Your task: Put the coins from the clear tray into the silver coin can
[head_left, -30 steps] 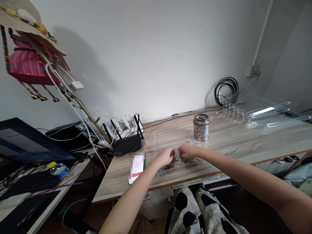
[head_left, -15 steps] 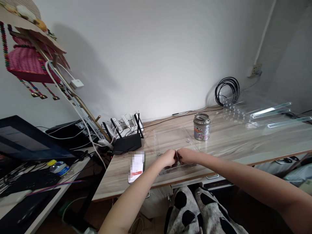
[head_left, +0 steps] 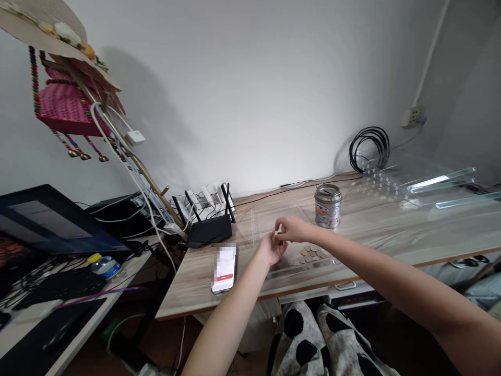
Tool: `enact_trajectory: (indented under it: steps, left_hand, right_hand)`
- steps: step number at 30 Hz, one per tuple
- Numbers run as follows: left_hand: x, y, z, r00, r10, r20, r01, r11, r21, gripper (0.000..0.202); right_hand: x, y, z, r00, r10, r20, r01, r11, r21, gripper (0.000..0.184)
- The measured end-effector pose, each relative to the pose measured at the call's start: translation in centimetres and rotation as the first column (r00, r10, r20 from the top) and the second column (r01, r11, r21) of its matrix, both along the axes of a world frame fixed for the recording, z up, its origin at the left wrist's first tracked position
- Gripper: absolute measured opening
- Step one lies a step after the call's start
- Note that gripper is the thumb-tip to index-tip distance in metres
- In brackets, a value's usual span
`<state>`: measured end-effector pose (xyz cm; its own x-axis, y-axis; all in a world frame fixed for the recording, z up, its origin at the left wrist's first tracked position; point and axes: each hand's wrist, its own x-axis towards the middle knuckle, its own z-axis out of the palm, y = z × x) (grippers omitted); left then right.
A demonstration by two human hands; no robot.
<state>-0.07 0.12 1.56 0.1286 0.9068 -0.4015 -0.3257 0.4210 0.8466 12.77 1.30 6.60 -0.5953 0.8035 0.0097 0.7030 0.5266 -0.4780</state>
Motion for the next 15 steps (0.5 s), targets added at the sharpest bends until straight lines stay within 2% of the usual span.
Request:
enact_trajectory:
  steps: [3,5,7,10,13,15]
  left_hand:
    - [0.6,-0.4,0.0,0.989,0.006,0.151,0.005,0.997,-0.072,0.018]
    - [0.7,-0.6,-0.3,0.986,-0.013,0.166,0.027,0.996,-0.080,0.017]
    - [0.5,-0.5,-0.5,0.990,-0.048,0.133,0.057,0.996,-0.062,0.021]
    - [0.1,0.1,-0.9,0.978,-0.171,-0.124,0.173,0.985,0.009,0.029]
    - [0.3,0.8,-1.2,0.915,-0.237,-0.326,0.261,0.965,0.030,0.020]
    - [0.8,1.0,-1.4,0.821,-0.269,-0.504,0.339,0.939,0.051,0.012]
  right_hand:
    - [0.3,0.5,1.0,0.998,-0.051,-0.035,0.055,0.992,0.117,0.025]
    - [1.2,0.9,0.5,0.990,-0.092,0.103,0.069,0.976,0.208,0.019]
    - [2.4,1.2,-0.8,0.945,-0.117,0.305,0.047,0.973,0.228,0.016]
    - [4.0,1.6,-3.2,0.872,-0.162,0.462,0.046,0.967,0.252,0.018]
    - [4.7,2.3,-5.0,0.839,-0.206,0.504,-0.006,0.922,0.387,0.021]
    - [4.7,3.2,-5.5,0.820,-0.219,0.529,-0.045,0.897,0.440,0.022]
